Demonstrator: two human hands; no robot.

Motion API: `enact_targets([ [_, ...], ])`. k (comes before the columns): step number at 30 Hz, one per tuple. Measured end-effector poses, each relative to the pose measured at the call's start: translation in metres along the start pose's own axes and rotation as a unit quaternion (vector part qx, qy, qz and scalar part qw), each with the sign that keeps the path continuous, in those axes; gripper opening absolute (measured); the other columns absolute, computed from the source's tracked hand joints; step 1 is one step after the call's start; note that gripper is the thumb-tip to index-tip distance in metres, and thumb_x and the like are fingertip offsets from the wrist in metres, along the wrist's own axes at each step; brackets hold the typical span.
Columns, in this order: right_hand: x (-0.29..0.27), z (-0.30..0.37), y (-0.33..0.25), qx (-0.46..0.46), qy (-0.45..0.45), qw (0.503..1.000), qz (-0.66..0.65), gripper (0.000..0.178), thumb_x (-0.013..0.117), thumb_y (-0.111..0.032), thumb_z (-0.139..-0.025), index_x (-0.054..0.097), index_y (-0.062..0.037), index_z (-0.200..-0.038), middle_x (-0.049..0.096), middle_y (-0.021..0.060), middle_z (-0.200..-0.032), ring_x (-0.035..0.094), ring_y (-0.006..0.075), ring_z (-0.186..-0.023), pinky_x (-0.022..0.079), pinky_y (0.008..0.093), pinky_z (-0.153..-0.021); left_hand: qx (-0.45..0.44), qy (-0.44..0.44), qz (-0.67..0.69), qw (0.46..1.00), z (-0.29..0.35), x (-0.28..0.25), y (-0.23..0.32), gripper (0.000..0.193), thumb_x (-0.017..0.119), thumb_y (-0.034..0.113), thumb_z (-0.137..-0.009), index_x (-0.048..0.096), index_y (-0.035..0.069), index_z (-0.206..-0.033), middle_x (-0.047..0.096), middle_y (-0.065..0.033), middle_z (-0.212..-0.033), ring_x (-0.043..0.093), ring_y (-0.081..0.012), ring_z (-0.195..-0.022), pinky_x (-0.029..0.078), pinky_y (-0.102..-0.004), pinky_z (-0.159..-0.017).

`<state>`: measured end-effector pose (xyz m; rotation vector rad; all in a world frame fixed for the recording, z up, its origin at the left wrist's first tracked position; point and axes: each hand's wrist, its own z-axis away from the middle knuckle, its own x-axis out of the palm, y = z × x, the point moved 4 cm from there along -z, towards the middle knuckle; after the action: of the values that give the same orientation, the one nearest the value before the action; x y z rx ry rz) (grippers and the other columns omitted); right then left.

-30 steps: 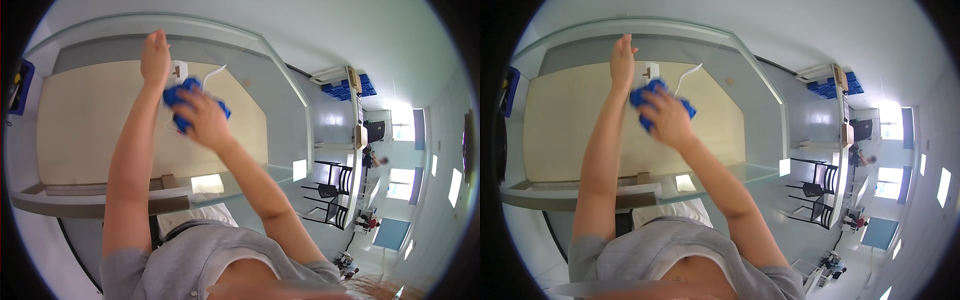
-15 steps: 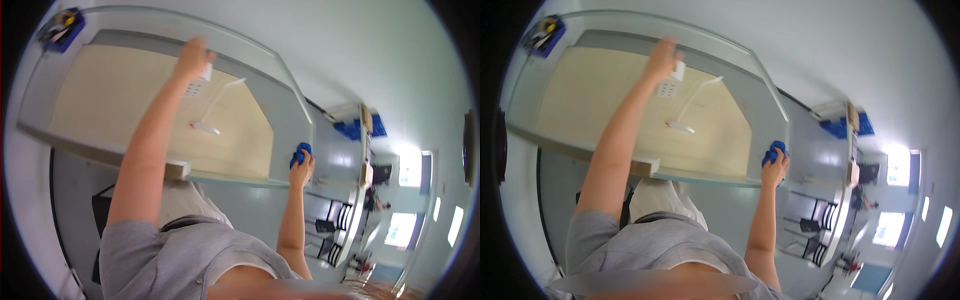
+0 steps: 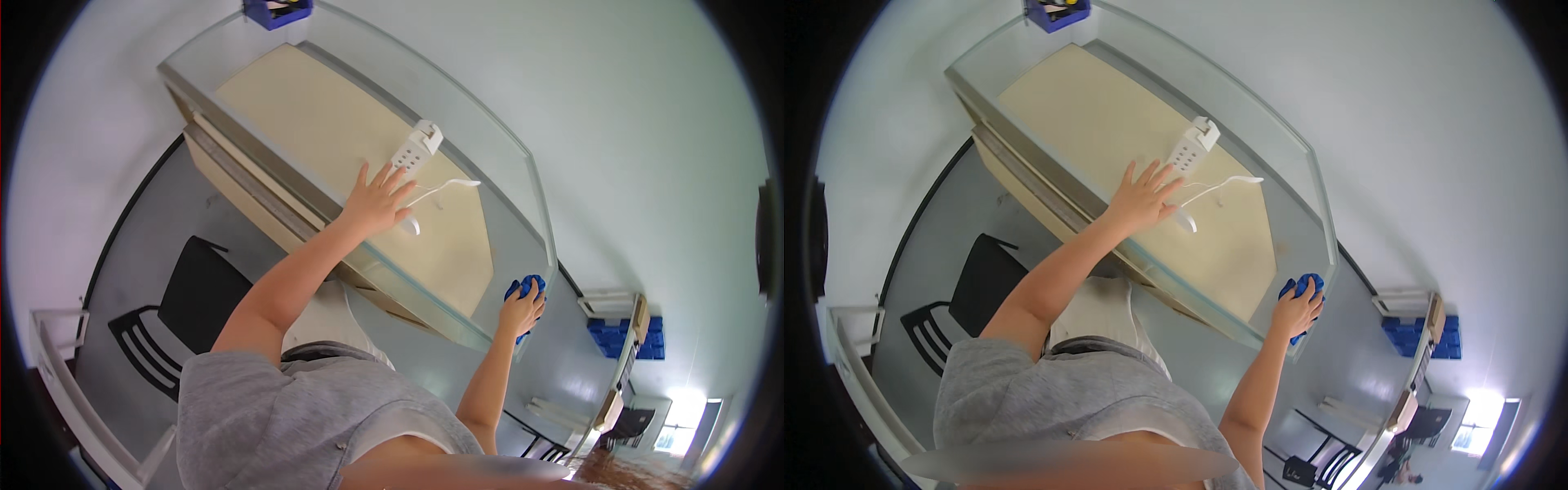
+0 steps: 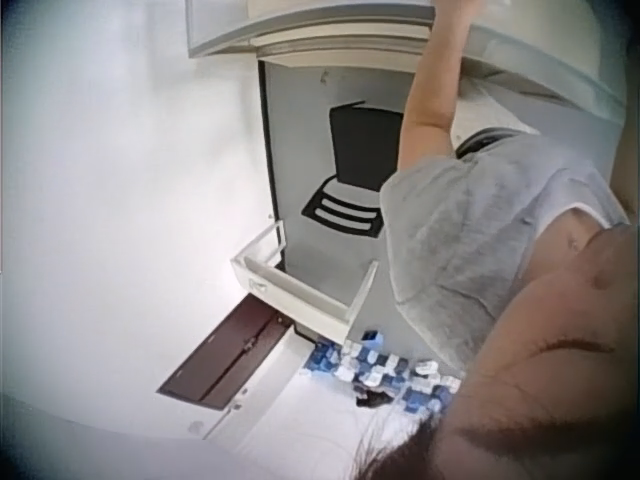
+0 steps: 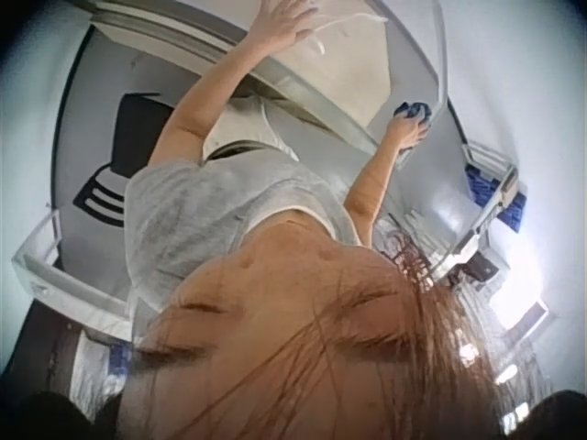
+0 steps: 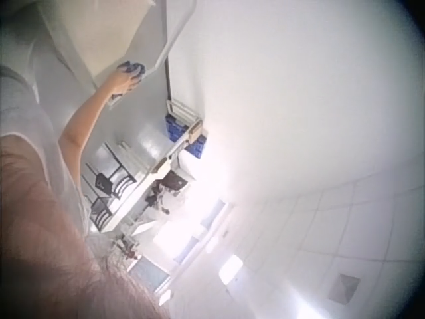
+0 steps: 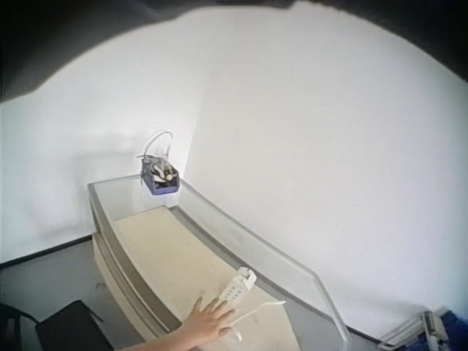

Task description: Wiping a long glass-topped desk or counter surface with a blue cloth.

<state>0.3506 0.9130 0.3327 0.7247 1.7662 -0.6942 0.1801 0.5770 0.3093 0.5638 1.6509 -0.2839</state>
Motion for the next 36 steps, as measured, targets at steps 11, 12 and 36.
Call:
enact_targets([
  [11, -0.003, 0.0, -0.005, -0.026, -0.018, 0.999, 0.007, 0.043, 0.05, -0.038, -0.093, 0.048, -0.0271, -0.134, 0.039, 0.0074, -0.146, 0.036, 0.0341, -0.133, 0.037, 0.0531, -0.1, -0.017, 0.167, 0.088, 0.982, 0.041, -0.018, 0.001, 0.04, 0.057, 0.033, -0.09, 0.057, 0.01, -0.123, 0.053, -0.0099, -0.133, 0.045, -0.0275, -0.128, 0.03, -0.0502, -0.108],
  [12, -0.002, -0.001, -0.005, -0.022, -0.017, 1.0, 0.008, 0.042, 0.051, -0.038, -0.093, 0.048, -0.0273, -0.134, 0.039, 0.0074, -0.146, 0.036, 0.0337, -0.133, 0.037, 0.0534, -0.1, -0.019, 0.178, 0.106, 0.978, 0.041, -0.019, -0.001, 0.038, 0.058, 0.03, -0.09, 0.057, 0.008, -0.12, 0.055, -0.01, -0.13, 0.048, -0.0278, -0.124, 0.033, -0.0484, -0.107],
  [36, 0.025, 0.021, -0.201, -0.214, -0.01, 0.967, -0.141, 0.044, 0.063, -0.011, -0.073, 0.062, -0.0197, -0.116, 0.054, 0.0108, -0.13, 0.047, 0.0311, -0.124, 0.039, 0.0432, -0.103, -0.492, 0.031, -0.036, 0.869, 0.041, -0.096, -0.376, 0.069, 0.042, 0.053, -0.094, 0.024, 0.018, -0.15, 0.01, -0.0102, -0.159, 0.007, -0.0338, -0.146, 0.01, -0.0617, -0.113],
])
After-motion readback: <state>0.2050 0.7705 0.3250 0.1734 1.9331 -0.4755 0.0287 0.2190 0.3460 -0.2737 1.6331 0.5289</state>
